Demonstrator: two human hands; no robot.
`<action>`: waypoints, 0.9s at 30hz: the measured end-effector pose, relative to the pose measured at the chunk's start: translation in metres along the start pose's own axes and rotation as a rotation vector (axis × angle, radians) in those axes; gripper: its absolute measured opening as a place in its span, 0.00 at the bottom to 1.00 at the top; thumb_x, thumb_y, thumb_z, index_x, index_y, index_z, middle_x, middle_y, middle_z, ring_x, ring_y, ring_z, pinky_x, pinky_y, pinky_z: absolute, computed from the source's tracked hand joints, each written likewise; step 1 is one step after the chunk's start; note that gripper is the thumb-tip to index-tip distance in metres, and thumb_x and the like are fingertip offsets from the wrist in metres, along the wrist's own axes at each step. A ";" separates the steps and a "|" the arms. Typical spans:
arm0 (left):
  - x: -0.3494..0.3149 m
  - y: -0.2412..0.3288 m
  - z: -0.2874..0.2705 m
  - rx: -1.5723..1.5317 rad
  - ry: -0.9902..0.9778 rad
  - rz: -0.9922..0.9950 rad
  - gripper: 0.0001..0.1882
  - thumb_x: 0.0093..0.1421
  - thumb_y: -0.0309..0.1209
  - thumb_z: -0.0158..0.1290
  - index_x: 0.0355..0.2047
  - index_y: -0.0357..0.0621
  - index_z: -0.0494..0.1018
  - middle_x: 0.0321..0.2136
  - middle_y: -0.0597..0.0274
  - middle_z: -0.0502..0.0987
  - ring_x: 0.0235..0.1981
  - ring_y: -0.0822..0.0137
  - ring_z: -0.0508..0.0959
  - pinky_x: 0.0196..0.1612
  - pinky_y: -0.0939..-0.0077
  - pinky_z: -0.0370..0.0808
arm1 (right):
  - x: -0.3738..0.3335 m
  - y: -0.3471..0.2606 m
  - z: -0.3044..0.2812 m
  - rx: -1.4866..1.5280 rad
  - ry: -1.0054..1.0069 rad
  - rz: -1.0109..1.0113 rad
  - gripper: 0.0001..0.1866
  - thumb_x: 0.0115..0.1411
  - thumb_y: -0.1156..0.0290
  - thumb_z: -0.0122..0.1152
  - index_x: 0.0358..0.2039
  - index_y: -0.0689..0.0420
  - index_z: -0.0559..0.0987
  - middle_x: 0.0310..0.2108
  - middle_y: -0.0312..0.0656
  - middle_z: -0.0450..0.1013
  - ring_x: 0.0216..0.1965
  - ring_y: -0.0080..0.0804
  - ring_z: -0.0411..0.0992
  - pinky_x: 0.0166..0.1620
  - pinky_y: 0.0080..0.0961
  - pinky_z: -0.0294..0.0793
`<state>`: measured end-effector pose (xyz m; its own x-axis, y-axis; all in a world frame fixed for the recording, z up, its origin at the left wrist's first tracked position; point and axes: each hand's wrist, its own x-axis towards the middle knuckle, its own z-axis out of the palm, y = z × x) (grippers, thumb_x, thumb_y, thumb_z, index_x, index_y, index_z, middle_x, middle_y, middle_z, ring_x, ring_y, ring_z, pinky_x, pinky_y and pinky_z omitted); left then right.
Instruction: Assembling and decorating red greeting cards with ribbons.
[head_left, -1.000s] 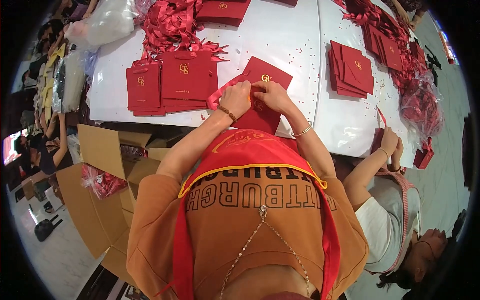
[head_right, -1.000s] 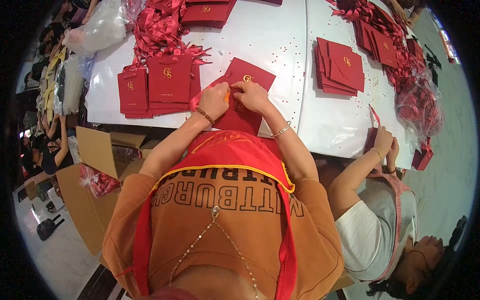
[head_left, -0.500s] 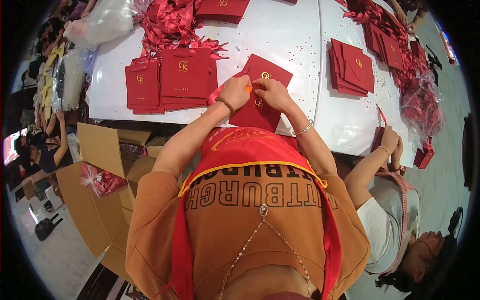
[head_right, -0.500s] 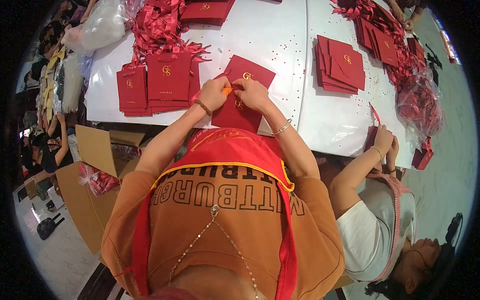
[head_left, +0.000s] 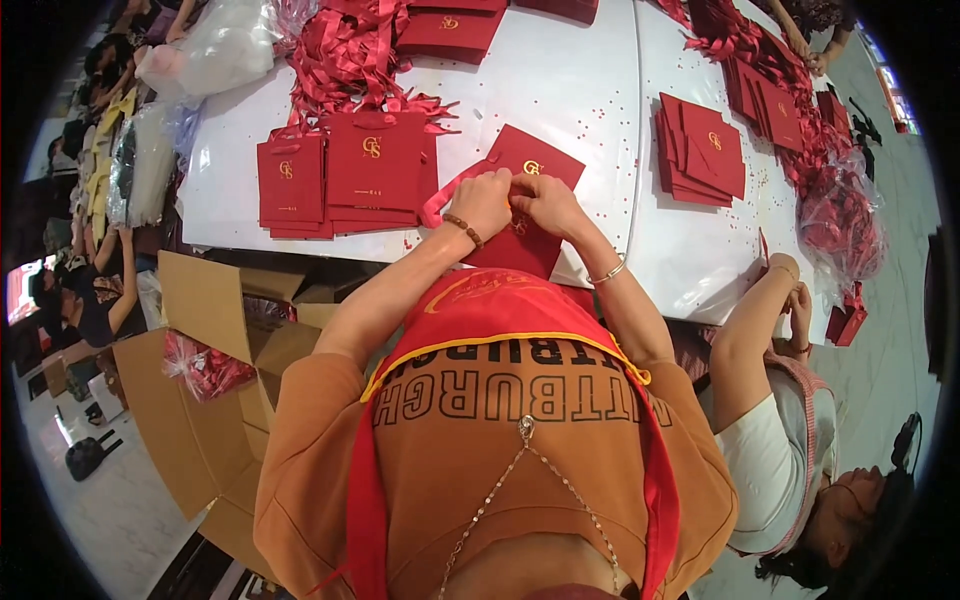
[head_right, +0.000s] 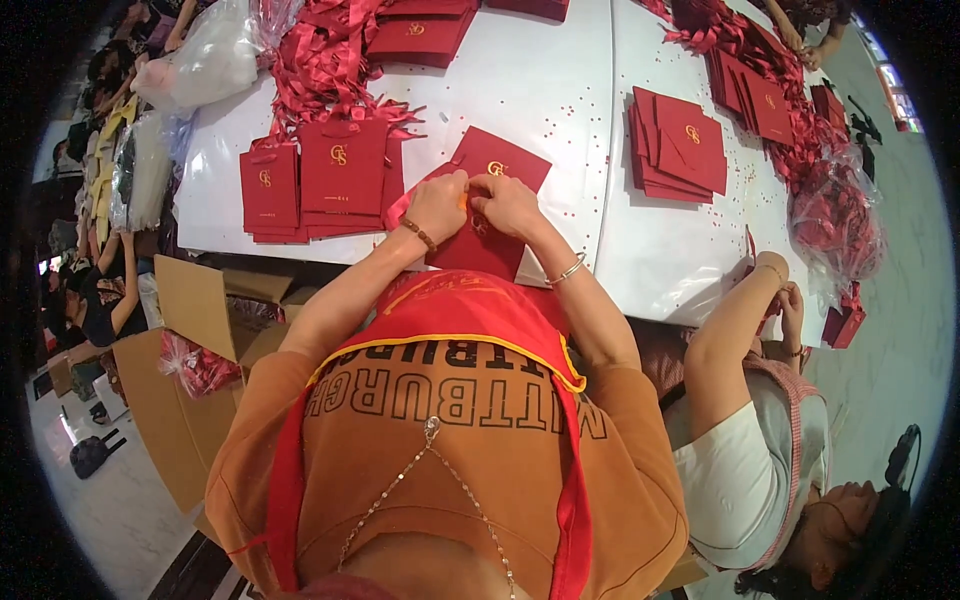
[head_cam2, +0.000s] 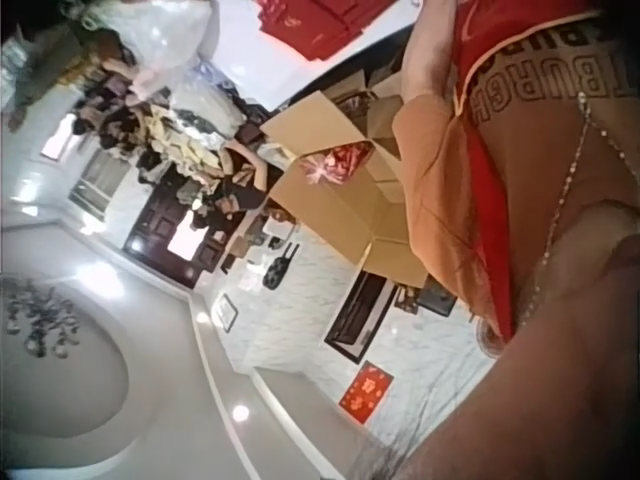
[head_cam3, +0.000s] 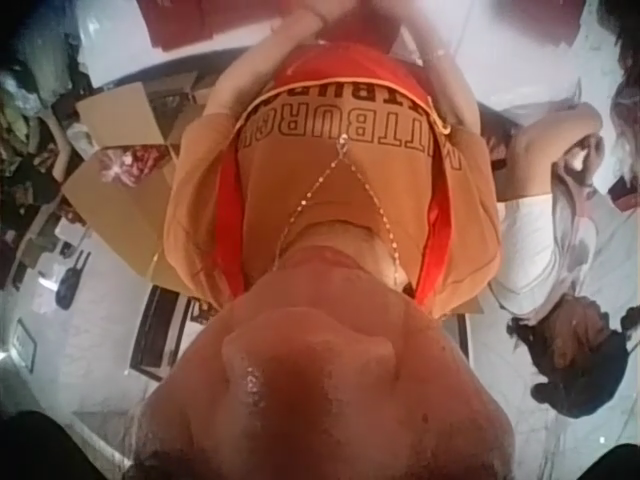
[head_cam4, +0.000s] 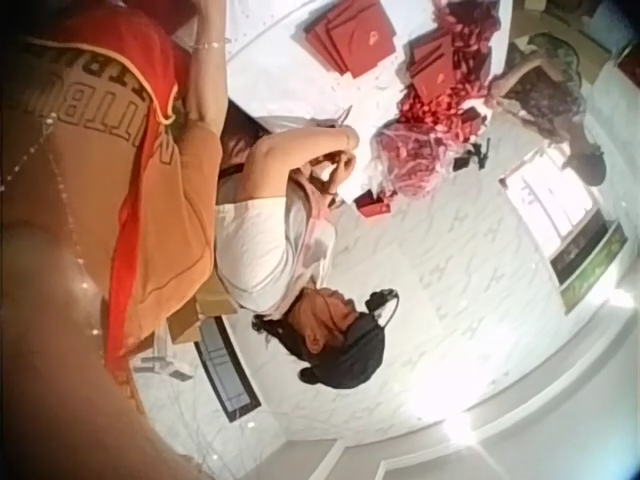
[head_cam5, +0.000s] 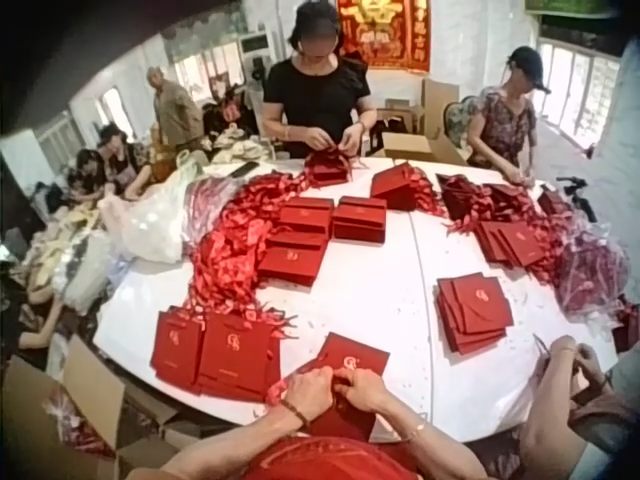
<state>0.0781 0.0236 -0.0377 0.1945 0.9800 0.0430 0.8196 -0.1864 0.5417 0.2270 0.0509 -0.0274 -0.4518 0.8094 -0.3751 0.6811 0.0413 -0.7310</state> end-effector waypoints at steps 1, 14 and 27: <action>0.000 -0.002 0.000 -0.087 0.007 -0.025 0.02 0.48 0.24 0.45 0.23 0.38 0.67 0.22 0.43 0.73 0.25 0.44 0.73 0.27 0.55 0.69 | 0.000 0.001 0.001 0.043 -0.015 -0.020 0.16 0.51 0.66 0.54 0.42 0.50 0.75 0.35 0.46 0.74 0.39 0.44 0.71 0.42 0.35 0.69; -0.008 -0.010 -0.027 -0.317 -0.096 -0.245 0.09 0.51 0.30 0.55 0.32 0.42 0.70 0.24 0.60 0.74 0.21 0.69 0.74 0.22 0.77 0.68 | -0.008 0.000 0.003 0.102 0.087 -0.168 0.14 0.53 0.67 0.55 0.39 0.56 0.69 0.35 0.47 0.73 0.40 0.44 0.71 0.40 0.34 0.69; 0.071 -0.050 -0.036 -0.304 -1.052 0.092 0.12 0.50 0.35 0.49 0.20 0.37 0.71 0.17 0.65 0.69 0.22 0.74 0.68 0.27 0.77 0.65 | -0.026 -0.012 0.014 -0.182 0.267 -0.394 0.09 0.51 0.64 0.58 0.31 0.53 0.72 0.19 0.39 0.70 0.24 0.37 0.67 0.35 0.31 0.55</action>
<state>0.0319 0.1046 -0.0313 0.7285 0.3867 -0.5655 0.6398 -0.0889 0.7634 0.2223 0.0214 -0.0168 -0.5478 0.8323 0.0853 0.5885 0.4558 -0.6677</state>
